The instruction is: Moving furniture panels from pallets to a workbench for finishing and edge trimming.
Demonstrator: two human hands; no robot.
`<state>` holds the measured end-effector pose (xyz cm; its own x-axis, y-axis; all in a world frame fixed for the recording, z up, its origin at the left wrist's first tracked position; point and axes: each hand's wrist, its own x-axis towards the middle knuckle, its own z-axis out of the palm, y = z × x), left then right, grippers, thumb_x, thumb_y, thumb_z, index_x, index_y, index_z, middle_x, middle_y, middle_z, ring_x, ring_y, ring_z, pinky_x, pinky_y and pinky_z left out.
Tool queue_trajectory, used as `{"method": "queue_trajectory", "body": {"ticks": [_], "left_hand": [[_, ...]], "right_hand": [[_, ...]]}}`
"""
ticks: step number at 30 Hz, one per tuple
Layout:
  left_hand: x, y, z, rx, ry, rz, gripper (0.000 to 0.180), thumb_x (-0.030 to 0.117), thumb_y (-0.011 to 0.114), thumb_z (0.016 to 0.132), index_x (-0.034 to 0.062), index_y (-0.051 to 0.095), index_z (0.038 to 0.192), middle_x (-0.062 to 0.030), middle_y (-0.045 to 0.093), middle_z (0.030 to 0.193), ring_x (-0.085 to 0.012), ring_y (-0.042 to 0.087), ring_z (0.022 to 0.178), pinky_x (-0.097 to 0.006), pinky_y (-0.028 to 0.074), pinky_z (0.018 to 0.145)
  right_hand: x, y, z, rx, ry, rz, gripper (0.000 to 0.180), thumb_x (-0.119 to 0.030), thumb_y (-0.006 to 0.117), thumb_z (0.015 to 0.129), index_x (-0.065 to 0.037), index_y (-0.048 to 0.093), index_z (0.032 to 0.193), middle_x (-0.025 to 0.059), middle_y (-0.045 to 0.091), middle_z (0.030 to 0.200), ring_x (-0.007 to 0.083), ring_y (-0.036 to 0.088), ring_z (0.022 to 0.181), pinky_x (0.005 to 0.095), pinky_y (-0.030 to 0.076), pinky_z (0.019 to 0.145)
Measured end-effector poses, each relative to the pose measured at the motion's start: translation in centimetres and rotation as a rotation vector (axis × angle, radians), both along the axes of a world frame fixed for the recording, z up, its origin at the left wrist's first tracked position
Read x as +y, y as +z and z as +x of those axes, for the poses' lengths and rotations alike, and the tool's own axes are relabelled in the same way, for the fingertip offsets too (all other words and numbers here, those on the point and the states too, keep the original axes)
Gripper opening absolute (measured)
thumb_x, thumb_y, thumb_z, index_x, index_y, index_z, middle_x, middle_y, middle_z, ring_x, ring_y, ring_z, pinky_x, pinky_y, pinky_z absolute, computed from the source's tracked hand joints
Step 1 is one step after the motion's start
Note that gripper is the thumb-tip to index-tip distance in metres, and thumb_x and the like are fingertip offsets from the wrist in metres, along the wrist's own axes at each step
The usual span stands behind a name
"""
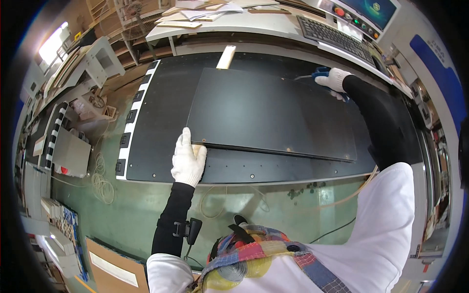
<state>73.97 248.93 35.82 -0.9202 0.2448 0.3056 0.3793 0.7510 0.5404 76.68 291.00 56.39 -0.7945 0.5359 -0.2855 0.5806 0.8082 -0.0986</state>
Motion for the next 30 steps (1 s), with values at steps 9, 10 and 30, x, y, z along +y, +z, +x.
{"method": "queue_trajectory", "body": {"ticks": [9,10,30], "left_hand": [[0.2,1.8,0.5,-0.068,0.024,-0.073,0.069,0.020,0.062,0.085,0.0047,0.029,0.143,-0.0234,0.043,0.136,-0.0386,0.049,0.119,-0.043,0.043,0.098],[0.4,1.9,0.5,-0.071,0.014,-0.069,0.069,0.020,0.062,0.085,0.0047,0.029,0.143,-0.0234,0.043,0.136,-0.0386,0.049,0.119,-0.043,0.043,0.098],[0.8,2.3,0.8,-0.078,0.074,-0.126,0.069,0.026,0.060,0.086,0.0140,0.027,0.145,-0.0191,0.044,0.137,-0.0408,0.052,0.116,-0.046,0.045,0.094]], "right_hand": [[-10.8,3.4,11.3,-0.379,0.084,-0.101,0.047,-0.043,0.060,0.090,0.004,0.059,0.092,0.0074,0.056,0.054,0.0156,0.055,0.040,0.0299,0.045,0.038],[-10.8,3.1,12.2,-0.365,0.078,-0.077,0.051,-0.047,0.059,0.089,0.004,0.059,0.088,0.0078,0.058,0.054,0.0157,0.057,0.041,0.0298,0.047,0.039],[3.6,1.5,20.8,-0.277,-0.234,0.097,0.059,-0.048,0.052,0.089,0.004,0.060,0.062,0.0105,0.057,0.048,0.0200,0.058,0.040,0.0336,0.049,0.041]]}}
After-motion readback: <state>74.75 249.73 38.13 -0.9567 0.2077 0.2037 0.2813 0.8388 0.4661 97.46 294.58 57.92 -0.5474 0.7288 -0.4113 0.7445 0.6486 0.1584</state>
